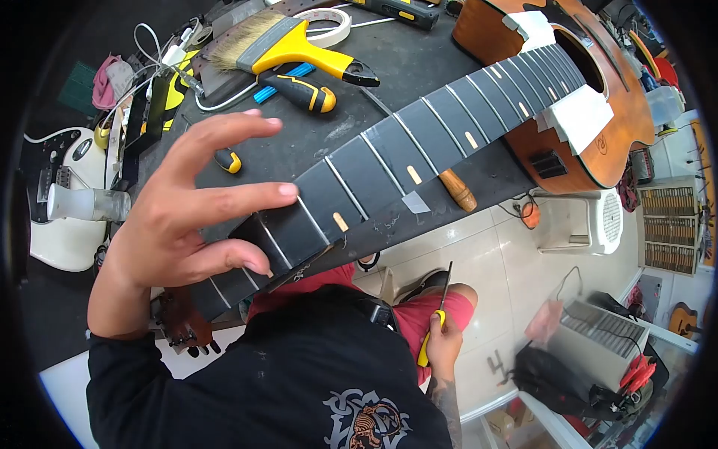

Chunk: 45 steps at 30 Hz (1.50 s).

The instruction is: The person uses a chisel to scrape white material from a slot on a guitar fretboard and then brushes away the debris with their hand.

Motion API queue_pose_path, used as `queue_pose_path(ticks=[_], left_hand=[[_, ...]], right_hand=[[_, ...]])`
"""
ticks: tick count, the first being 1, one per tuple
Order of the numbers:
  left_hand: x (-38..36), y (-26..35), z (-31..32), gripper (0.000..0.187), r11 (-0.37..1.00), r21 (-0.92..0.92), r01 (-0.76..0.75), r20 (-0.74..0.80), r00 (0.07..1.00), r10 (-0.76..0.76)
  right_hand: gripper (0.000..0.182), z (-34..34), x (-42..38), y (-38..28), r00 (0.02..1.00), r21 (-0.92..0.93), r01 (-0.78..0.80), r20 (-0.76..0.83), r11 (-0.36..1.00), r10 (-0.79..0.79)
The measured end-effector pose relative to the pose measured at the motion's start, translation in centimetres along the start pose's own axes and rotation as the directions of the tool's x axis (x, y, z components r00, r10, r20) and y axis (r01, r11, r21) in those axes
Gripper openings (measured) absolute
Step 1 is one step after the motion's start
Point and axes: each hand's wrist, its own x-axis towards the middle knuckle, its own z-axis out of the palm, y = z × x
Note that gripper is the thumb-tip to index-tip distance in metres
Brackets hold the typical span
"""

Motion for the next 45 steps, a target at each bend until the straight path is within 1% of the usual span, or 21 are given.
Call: queue_pose_path(ticks=[4, 6, 7, 8, 10, 11, 14, 15, 16, 18, 19, 22, 24, 26, 28, 30, 31, 37, 41, 43, 45], left_hand=[[-1.0, 0.8, -0.8, 0.052, 0.984, 0.123, 0.131, -0.04, 0.991, -0.127], [-1.7, 0.9, -0.9, 0.051, 0.969, 0.083, 0.231, 0.001, 0.973, -0.232], [-1.3, 1.3, -0.5, 0.048, 0.972, 0.093, 0.214, -0.069, 0.976, -0.209], [-1.4, 1.7, -0.6, 0.048, 0.969, 0.11, 0.223, -0.054, 0.974, -0.218], [-1.6, 2.6, -0.7, 0.059, 0.94, 0.033, 0.34, -0.014, 0.94, -0.34], [-1.8, 2.7, -0.6, 0.067, 0.953, 0.024, 0.301, -0.011, 0.954, -0.301], [-1.4, 4.3, 0.0, 0.077, 0.929, 0.005, 0.37, 0.02, 0.929, -0.37], [-0.8, 5.1, 0.1, 0.075, 0.93, -0.002, 0.369, 0.024, 0.929, -0.368], [-0.8, 5.7, 0.4, 0.083, 0.916, -0.024, 0.399, 0.046, 0.916, -0.398], [-0.5, 6.7, 0.8, 0.094, 0.896, 0.043, 0.441, 0.085, 0.892, -0.443], [-0.4, 7.1, 1.3, 0.094, 0.888, 0.061, 0.455, 0.091, 0.884, -0.459], [-0.3, 7.3, 2.8, 0.105, 0.882, 0.099, 0.461, 0.042, 0.884, -0.466], [-0.3, 7.3, 3.3, 0.11, 0.875, 0.238, 0.421, 0.016, 0.899, -0.437], [-0.1, 7.2, 3.3, 0.111, 0.87, 0.237, 0.432, 0.019, 0.893, -0.449], [0.0, 7.3, 3.4, 0.112, 0.865, 0.243, 0.439, 0.034, 0.887, -0.46], [-0.1, 7.3, 3.5, 0.112, 0.861, 0.246, 0.445, 0.037, 0.884, -0.467], [-0.1, 7.2, 3.5, 0.112, 0.863, 0.242, 0.444, 0.036, 0.884, -0.465], [0.2, 7.5, 3.4, 0.112, 0.848, 0.262, 0.461, 0.055, 0.87, -0.49], [0.0, 7.4, 3.5, 0.112, 0.851, 0.25, 0.462, 0.049, 0.872, -0.488], [-0.6, 7.2, 4.0, 0.104, 0.869, 0.228, 0.439, -0.021, 0.895, -0.446], [-0.2, 7.4, 3.9, 0.098, 0.868, 0.23, 0.441, -0.013, 0.893, -0.45]], right_hand=[[0.03, 0.1, 1.5, 1.0, 0.999, -0.051, 0.031, -0.022, 0.998, -0.032], [0.032, 0.7, 2.6, 2.0, 0.983, -0.134, 0.147, -0.088, 0.98, -0.159], [0.032, 0.7, 2.4, 1.2, 0.996, -0.052, 0.044, -0.074, 0.998, -0.048], [0.032, 0.8, 2.4, 0.9, 0.998, -0.041, 0.039, -0.053, 0.998, -0.041], [0.033, 1.1, 2.9, 0.2, 0.995, -0.095, 0.07, -0.07, 0.993, -0.077], [0.035, 1.2, 2.9, -0.3, 0.997, -0.032, 0.052, -0.061, 0.998, -0.054], [0.036, 1.2, 3.8, -0.5, 0.998, -0.057, 0.039, -0.043, 0.998, -0.041], [0.036, 1.5, 4.5, -0.3, 0.987, -0.1, 0.15, -0.046, 0.984, -0.156], [0.036, 1.5, 4.8, 0.0, 0.988, -0.092, 0.151, -0.026, 0.984, -0.154], [0.036, 1.0, 4.8, -0.9, 0.999, 0.054, -0.01, 0.036, 0.999, 0.008], [0.035, 1.0, 5.2, -0.7, 0.998, 0.04, -0.026, 0.049, 0.999, 0.024], [0.032, 0.8, 5.8, -0.4, 0.997, 0.113, -0.022, 0.074, 0.993, 0.014], [0.031, 0.6, 6.2, 0.1, 0.994, 0.124, -0.047, 0.105, 0.991, 0.034], [0.029, 0.3, 6.7, 0.7, 0.989, 0.251, -0.101, 0.131, 0.963, 0.069], [0.027, 0.0, 7.6, 2.1, 0.989, 0.208, -0.077, 0.14, 0.975, 0.049], [0.027, 0.1, 7.7, 2.2, 0.993, 0.19, -0.05, 0.117, 0.981, 0.028], [0.029, -0.1, 7.3, 1.1, 0.986, 0.196, -0.102, 0.153, 0.975, 0.073], [0.031, 0.0, 6.6, -0.7, 0.982, 0.191, -0.134, 0.154, 0.972, 0.105], [0.032, 0.1, 7.2, 1.2, 0.985, 0.203, -0.113, 0.149, 0.973, 0.084], [0.033, 0.1, 7.2, 1.0, 0.987, 0.234, -0.107, 0.139, 0.966, 0.076], [0.034, 0.1, 6.6, -0.3, 0.986, 0.253, -0.108, 0.148, 0.961, 0.072]])
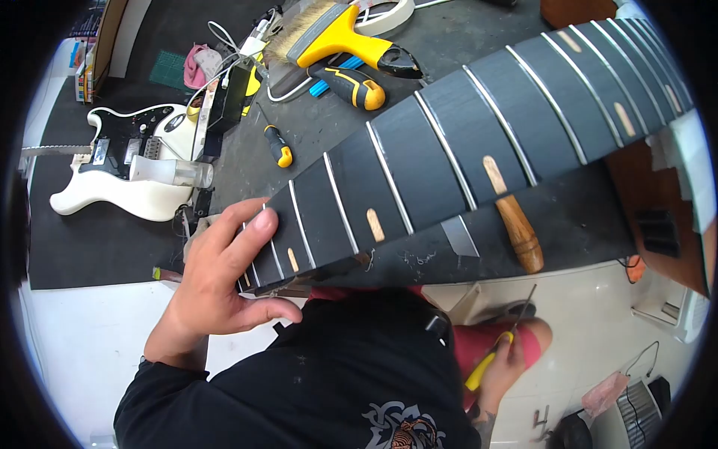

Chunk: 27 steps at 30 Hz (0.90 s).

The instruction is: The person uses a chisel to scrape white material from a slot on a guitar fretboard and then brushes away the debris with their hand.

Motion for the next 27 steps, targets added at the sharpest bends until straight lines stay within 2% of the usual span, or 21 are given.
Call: queue_pose_path(ticks=[2, 3, 5, 6, 7, 9, 11, 13, 15, 17, 19, 21, 23, 25, 27], left_hand=[[0.1, 0.5, 0.0, 0.085, 0.998, -0.037, 0.053, -0.004, 0.999, -0.054], [-0.1, 0.4, 0.0, 0.085, 0.998, -0.054, 0.041, -0.024, 0.999, -0.043], [-0.5, -0.2, 0.0, 0.1, 0.997, 0.058, -0.051, -0.002, 0.999, 0.051], [-0.5, 0.0, -0.1, 0.095, 0.999, 0.037, -0.026, -0.009, 1.0, 0.027], [-0.6, -0.1, -0.1, 0.095, 0.999, 0.017, -0.036, -0.03, 0.999, 0.036], [-0.8, -0.1, 0.0, 0.093, 0.996, 0.065, -0.057, -0.105, 0.992, 0.064], [-1.2, 0.4, -0.5, 0.089, 0.997, 0.055, -0.045, -0.119, 0.992, 0.051], [-1.6, 0.7, -0.9, 0.087, 0.98, 0.173, -0.1, -0.096, 0.988, 0.118], [-1.9, 0.8, -0.8, 0.082, 0.988, 0.083, -0.131, -0.107, 0.984, 0.14], [-1.6, 1.2, -0.9, 0.079, 0.984, 0.108, -0.144, -0.04, 0.988, 0.149], [-1.4, 1.4, -0.4, 0.076, 0.985, 0.09, -0.147, -0.041, 0.988, 0.151], [-1.1, 1.8, -0.3, 0.075, 0.981, 0.161, -0.105, 0.006, 0.994, 0.106], [-1.1, 1.4, 0.1, 0.074, 0.986, 0.124, -0.116, -0.014, 0.993, 0.119], [-0.9, 1.1, 0.3, 0.074, 0.988, 0.093, -0.124, -0.03, 0.991, 0.127], [-0.9, 1.1, 0.1, 0.072, 0.989, 0.085, -0.119, -0.002, 0.993, 0.12]], right_hand=[[0.037, -0.2, 0.2, 0.4, 1.0, 0.081, 0.013, 0.02, 0.997, -0.015], [0.037, -0.3, 0.2, 0.5, 0.999, 0.075, 0.034, 0.0, 0.997, -0.034], [0.038, -0.5, -0.4, 0.2, 0.999, 0.174, 0.046, 0.004, 0.984, -0.048], [0.042, -1.1, -0.5, 0.3, 1.0, 0.172, 0.013, 0.024, 0.985, -0.017], [0.042, -1.8, -1.0, 0.0, 0.999, 0.162, 0.035, 0.001, 0.986, -0.035], [0.045, -3.0, -2.4, -0.7, 0.999, 0.261, 0.033, -0.014, 0.965, -0.03], [0.048, -4.2, -4.9, -2.4, 0.995, 0.252, 0.077, -0.074, 0.965, -0.06], [0.051, -5.1, -8.0, -4.8, 0.977, 0.304, 0.187, -0.157, 0.934, -0.144], [0.057, -5.4, -11.4, -7.2, 0.928, 0.279, 0.353, -0.228, 0.893, -0.296], [0.056, -6.2, -14.4, -9.4, 0.861, 0.207, 0.509, -0.123, 0.835, -0.494], [0.055, -5.9, -17.3, -11.8, 0.789, 0.201, 0.592, 0.056, 0.781, -0.612], [0.052, -6.2, -19.2, -13.6, 0.708, 0.253, 0.592, 0.289, 0.765, -0.644], [0.049, -4.7, -19.7, -15.3, 0.6, 0.193, 0.678, 0.41, 0.709, -0.686], [0.046, -3.1, -20.1, -16.9, 0.592, 0.197, 0.675, 0.429, 0.711, -0.682], [0.045, -2.2, -20.3, -18.3, 0.585, 0.162, 0.618, 0.559, 0.77, -0.588]])
